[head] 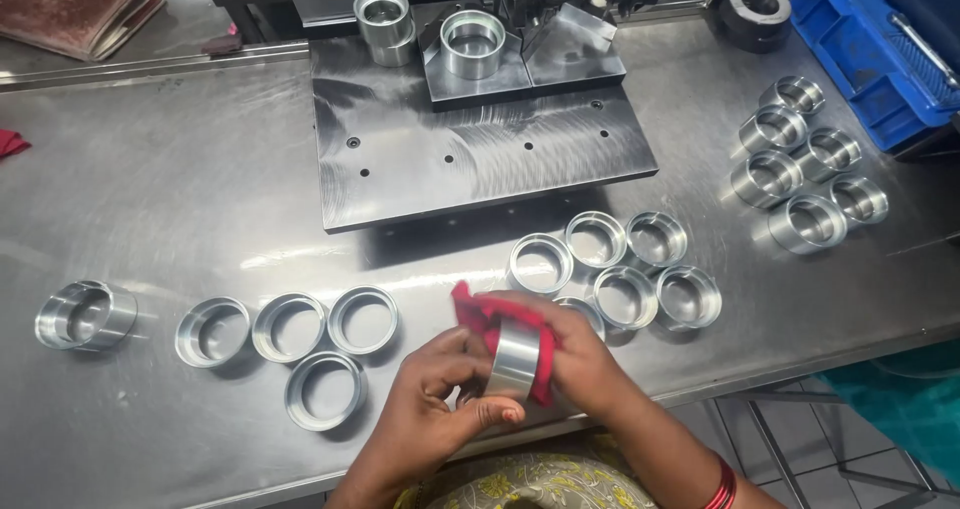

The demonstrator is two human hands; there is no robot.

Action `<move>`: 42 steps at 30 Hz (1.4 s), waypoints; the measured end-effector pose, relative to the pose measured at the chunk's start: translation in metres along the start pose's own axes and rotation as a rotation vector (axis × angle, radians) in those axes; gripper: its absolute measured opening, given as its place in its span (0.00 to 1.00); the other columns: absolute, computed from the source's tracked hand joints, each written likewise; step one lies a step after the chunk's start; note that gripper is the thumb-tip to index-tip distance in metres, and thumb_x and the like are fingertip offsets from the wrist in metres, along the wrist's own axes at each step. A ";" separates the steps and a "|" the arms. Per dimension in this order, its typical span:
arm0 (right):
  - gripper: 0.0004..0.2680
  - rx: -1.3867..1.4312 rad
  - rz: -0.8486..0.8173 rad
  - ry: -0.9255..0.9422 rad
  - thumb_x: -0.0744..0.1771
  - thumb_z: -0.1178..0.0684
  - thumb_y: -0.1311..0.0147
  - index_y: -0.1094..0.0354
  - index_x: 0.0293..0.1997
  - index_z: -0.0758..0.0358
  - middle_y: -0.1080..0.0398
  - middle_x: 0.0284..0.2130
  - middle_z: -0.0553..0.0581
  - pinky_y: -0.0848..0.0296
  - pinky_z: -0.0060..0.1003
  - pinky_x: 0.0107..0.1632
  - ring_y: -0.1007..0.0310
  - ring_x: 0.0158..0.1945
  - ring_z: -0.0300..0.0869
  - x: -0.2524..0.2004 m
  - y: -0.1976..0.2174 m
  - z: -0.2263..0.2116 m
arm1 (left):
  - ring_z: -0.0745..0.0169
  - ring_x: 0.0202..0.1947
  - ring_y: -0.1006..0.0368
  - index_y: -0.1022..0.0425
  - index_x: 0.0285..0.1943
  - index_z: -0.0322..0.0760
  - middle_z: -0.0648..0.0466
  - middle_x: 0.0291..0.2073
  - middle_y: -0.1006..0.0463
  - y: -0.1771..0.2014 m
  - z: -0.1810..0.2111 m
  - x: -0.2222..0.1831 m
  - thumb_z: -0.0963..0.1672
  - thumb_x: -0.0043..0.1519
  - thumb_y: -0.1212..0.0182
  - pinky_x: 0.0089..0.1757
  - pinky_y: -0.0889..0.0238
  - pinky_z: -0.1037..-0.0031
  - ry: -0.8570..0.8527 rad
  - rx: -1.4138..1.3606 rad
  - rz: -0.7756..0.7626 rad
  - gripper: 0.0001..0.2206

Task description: Wiping metal rings with a red cloth and sorting them on a quality control workbench.

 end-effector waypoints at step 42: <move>0.15 -0.768 0.277 0.123 0.57 0.64 0.42 0.25 0.46 0.61 0.28 0.47 0.59 0.26 0.39 0.53 0.26 0.54 0.47 0.003 0.078 -0.048 | 0.52 0.60 0.33 0.33 0.69 0.41 0.49 0.54 0.28 0.023 0.020 0.037 0.58 0.62 0.44 0.57 0.40 0.62 -0.041 0.201 -0.091 0.30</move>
Point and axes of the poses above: each hand's wrist, its own x-axis towards the middle knuckle, its own y-axis out of the back of the hand, z = x × y, the point moved 3 cm from there along x, towards the middle knuckle
